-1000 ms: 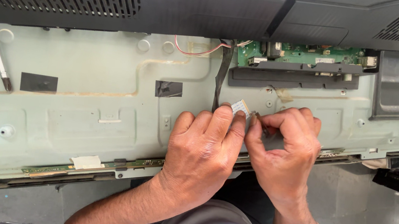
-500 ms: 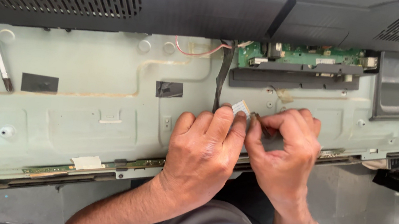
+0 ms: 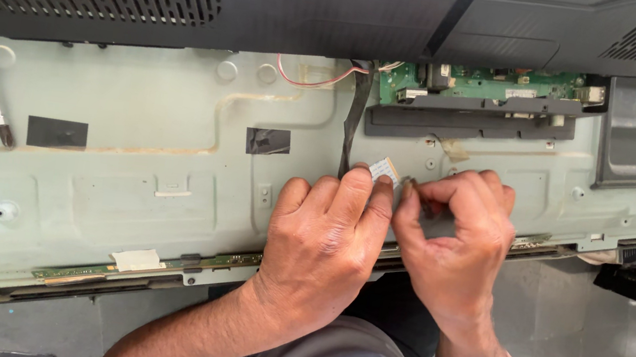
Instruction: The person scrapes a small white component with a razor blade, then uses a black plastic tool to pry and adjust a ribbon cable connector on the back of a disassembled television. The person works on the component and connector throughout the clip.
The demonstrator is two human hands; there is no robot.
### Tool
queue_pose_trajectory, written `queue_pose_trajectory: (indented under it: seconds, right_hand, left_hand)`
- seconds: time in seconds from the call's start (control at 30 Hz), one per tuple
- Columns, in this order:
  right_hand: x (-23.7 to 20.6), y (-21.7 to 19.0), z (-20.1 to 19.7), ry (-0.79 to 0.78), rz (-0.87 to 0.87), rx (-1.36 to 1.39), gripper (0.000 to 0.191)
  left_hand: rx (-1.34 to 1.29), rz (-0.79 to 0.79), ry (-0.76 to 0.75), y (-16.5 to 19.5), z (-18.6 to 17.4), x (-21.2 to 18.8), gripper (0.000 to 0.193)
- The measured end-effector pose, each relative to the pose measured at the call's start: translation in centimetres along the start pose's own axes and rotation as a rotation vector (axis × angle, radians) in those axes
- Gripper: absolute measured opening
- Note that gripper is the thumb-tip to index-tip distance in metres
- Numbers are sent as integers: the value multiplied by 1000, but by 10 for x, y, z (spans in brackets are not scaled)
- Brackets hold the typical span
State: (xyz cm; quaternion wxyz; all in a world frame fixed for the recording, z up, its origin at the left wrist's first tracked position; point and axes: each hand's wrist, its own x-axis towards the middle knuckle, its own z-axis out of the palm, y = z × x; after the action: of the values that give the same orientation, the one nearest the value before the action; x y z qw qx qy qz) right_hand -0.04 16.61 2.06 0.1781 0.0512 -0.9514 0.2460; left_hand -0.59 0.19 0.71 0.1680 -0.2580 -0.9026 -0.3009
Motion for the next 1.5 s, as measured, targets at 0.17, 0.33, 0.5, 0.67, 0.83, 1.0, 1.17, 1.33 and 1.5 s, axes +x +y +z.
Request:
queue_pose_trajectory:
  seconds: [0.17, 0.33, 0.5, 0.67, 0.83, 1.0, 1.17, 1.33, 1.5]
  right_hand:
    - [1, 0, 1, 0, 0, 2, 20]
    - [2, 0, 1, 11, -6, 14, 19]
    - [3, 0, 1, 11, -11, 6, 19]
    - [3, 1, 1, -2, -20, 7, 20]
    - [3, 3, 1, 6, -23, 6, 19]
    - [3, 2, 1, 8, -4, 13, 19]
    - [5, 1, 2, 24, -10, 5, 19]
    - [5, 0, 1, 17, -31, -12, 19]
    - [5, -1, 1, 7, -22, 7, 19]
  left_hand:
    - [2, -1, -6, 0, 0, 1, 39]
    - [-4, -1, -15, 0, 0, 1, 40]
    - [-8, -2, -19, 0, 0, 1, 41]
    - [-17, -2, -16, 0, -1, 1, 40]
    - [-7, -4, -11, 0, 0, 1, 39]
    - [5, 2, -6, 0, 0, 1, 39]
    - [-1, 4, -2, -1, 0, 2, 40]
    - [5, 3, -11, 0, 0, 1, 40]
    - [12, 5, -6, 0, 0, 1, 40]
